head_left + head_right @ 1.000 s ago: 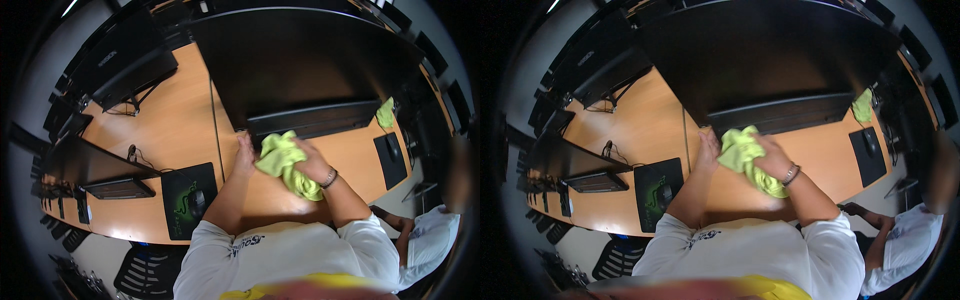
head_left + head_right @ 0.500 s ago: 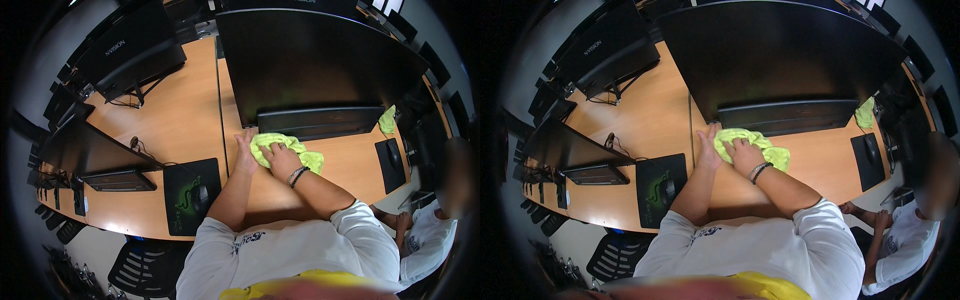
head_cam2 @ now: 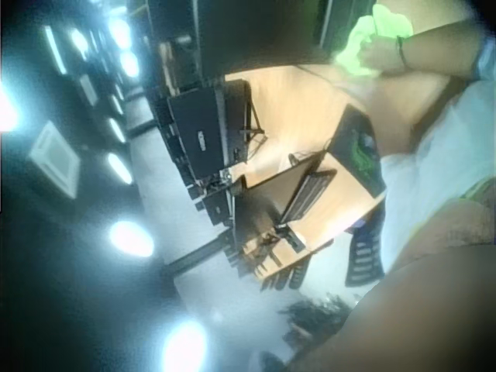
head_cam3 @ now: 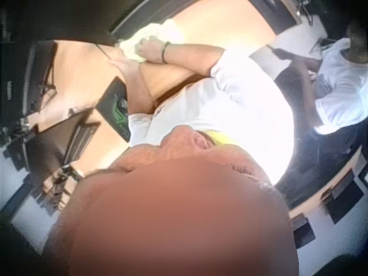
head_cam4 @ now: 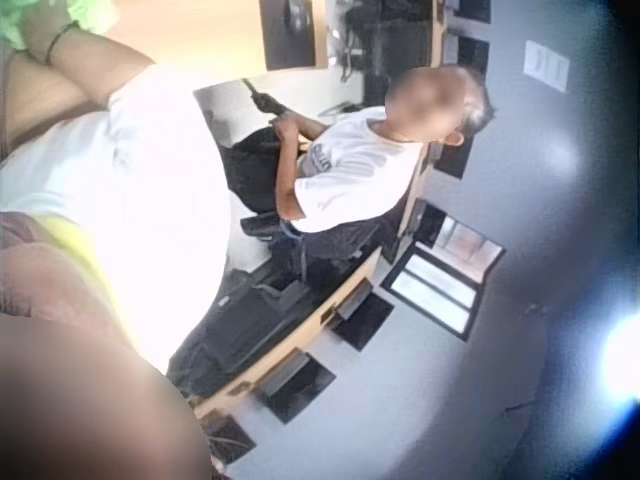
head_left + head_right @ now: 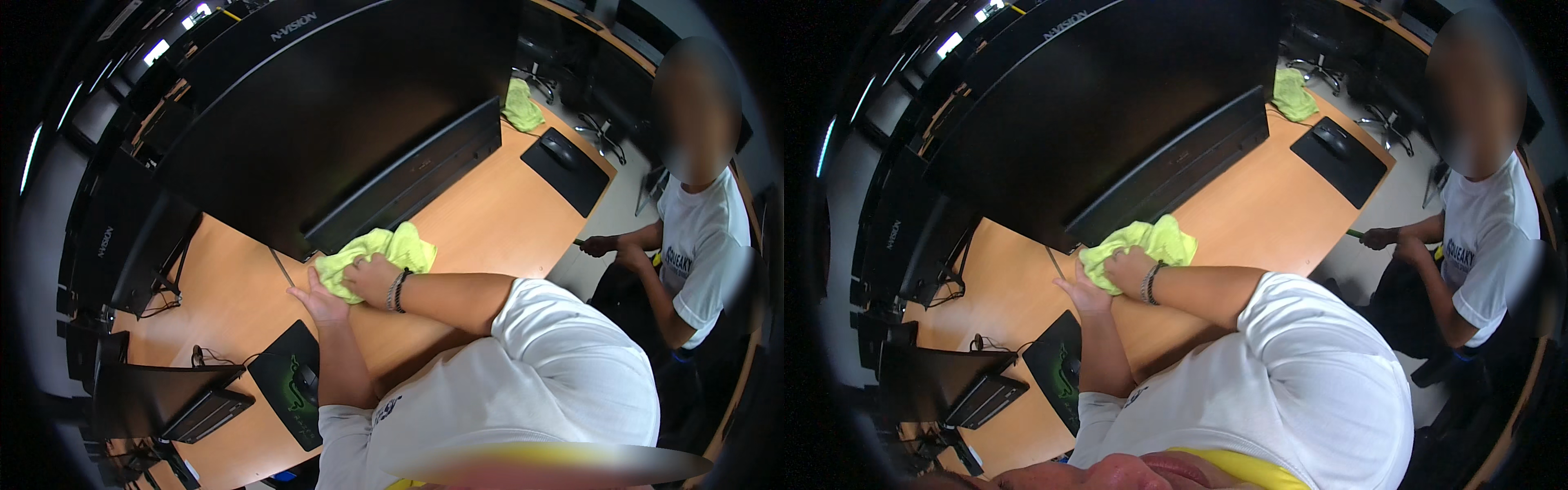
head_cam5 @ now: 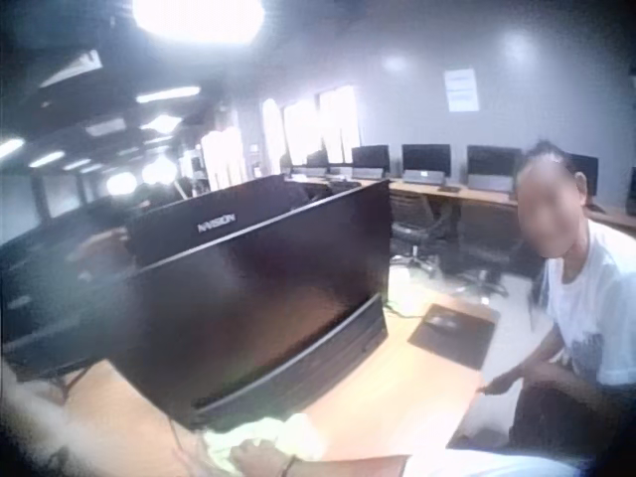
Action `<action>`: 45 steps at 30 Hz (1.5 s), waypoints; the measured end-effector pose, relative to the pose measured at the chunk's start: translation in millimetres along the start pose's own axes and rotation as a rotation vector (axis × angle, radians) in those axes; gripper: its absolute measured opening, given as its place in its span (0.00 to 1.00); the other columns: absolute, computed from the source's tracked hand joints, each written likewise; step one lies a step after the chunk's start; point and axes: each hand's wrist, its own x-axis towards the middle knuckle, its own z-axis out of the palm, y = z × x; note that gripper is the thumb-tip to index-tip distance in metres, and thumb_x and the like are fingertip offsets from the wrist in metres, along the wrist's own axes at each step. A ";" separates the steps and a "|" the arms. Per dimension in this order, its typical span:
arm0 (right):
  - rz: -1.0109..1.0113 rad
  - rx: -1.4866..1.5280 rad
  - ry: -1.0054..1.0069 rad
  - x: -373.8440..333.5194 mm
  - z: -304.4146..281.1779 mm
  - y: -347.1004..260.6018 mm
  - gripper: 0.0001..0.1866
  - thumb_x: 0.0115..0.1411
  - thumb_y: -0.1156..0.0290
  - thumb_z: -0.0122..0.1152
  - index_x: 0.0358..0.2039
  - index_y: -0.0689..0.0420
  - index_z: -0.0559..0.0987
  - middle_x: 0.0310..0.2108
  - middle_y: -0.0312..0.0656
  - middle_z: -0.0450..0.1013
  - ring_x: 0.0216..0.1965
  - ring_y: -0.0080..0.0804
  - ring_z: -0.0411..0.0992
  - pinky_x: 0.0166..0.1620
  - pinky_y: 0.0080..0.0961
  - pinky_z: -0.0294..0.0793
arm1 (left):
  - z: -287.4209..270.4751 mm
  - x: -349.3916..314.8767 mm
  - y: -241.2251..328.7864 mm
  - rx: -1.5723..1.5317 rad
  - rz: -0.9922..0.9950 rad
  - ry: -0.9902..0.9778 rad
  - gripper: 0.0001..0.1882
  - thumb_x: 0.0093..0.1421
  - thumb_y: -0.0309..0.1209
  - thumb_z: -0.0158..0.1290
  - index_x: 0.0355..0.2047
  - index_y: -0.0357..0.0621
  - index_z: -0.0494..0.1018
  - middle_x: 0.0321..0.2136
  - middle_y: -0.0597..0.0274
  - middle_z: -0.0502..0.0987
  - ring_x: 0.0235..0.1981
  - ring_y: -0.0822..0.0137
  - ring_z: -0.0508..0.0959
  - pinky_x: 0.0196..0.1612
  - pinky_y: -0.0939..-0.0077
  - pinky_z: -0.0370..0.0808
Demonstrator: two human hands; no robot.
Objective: The person wipes a computer monitor, keyboard, mouse, and mousepad with a yellow cloth, then uses a small orange scraper on the floor. A coworker sweeps nearby. The person briefly handles a smartphone and a gold-colored device at the end.
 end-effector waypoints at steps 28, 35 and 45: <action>1.031 -0.041 0.225 -290.7 16.1 152.3 0.24 0.41 0.66 0.60 0.43 0.48 0.73 0.40 0.50 0.66 0.43 0.47 0.64 0.45 0.38 0.66 | 50.1 -56.2 -27.5 0.736 0.201 0.159 0.37 0.60 0.52 0.30 0.60 0.44 0.30 0.60 0.45 0.37 0.62 0.55 0.41 0.61 0.69 0.38; 0.689 0.193 0.335 -267.7 -30.7 78.2 0.28 0.39 0.66 0.62 0.45 0.54 0.71 0.41 0.53 0.66 0.42 0.49 0.65 0.47 0.39 0.65 | 22.1 -110.8 -45.7 1.054 0.249 0.126 0.31 0.62 0.34 0.33 0.59 0.39 0.32 0.60 0.47 0.39 0.61 0.55 0.44 0.60 0.70 0.41; 0.069 0.190 0.092 -135.5 27.1 68.1 0.27 0.45 0.50 0.56 0.48 0.38 0.69 0.54 0.44 0.56 0.57 0.44 0.52 0.52 0.47 0.55 | -4.1 -147.2 -68.5 1.519 0.513 -0.010 0.36 0.57 0.35 0.41 0.57 0.29 0.35 0.58 0.37 0.41 0.60 0.48 0.43 0.60 0.63 0.41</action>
